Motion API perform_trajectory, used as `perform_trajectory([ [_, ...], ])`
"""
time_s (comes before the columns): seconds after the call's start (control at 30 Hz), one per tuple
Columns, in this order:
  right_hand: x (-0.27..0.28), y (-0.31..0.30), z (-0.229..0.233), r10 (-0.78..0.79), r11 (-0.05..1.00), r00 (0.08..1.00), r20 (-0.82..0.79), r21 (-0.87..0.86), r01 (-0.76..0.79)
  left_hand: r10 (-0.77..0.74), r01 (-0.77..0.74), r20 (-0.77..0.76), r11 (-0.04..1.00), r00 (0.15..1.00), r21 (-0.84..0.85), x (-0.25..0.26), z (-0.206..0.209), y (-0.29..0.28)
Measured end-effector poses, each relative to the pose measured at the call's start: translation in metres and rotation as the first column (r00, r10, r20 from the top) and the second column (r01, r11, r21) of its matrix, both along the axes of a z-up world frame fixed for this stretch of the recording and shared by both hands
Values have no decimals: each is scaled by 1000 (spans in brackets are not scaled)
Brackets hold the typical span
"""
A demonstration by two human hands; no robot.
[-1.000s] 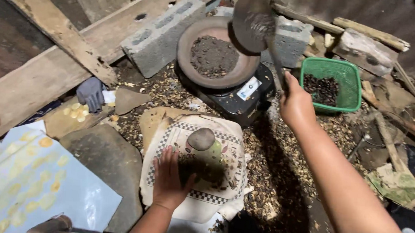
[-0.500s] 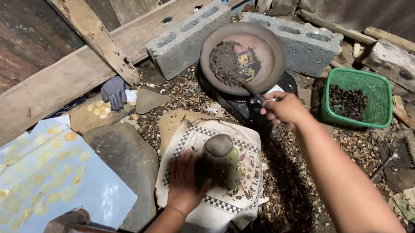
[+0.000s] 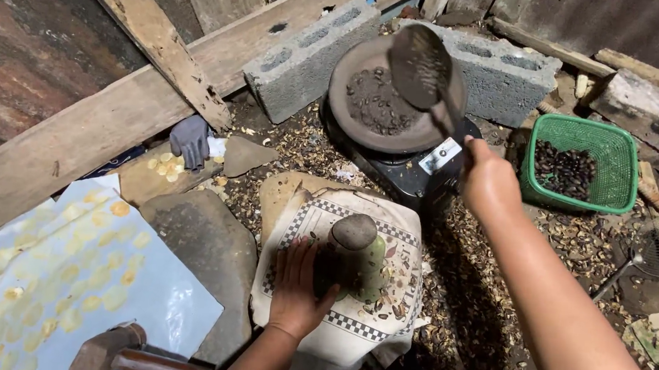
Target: The person uses a hammer to crush yellow cassava slices on a white sheet. They then use a stone pestle to grind the cassava on a patterned cloth. The person also stirs dark beans in a pot on a portable gas stove using a metal strainer.
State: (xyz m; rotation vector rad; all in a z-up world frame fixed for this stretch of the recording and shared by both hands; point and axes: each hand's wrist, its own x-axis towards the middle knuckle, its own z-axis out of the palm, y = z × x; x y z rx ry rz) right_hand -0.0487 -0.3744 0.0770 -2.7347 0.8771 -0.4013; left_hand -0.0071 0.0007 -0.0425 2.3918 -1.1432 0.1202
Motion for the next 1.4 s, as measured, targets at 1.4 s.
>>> perform_trajectory([
  [1.4, 9, 3, -54, -59, 973, 968, -244, -232, 0, 74, -57, 86, 981, 994, -184, 10, -22, 5],
])
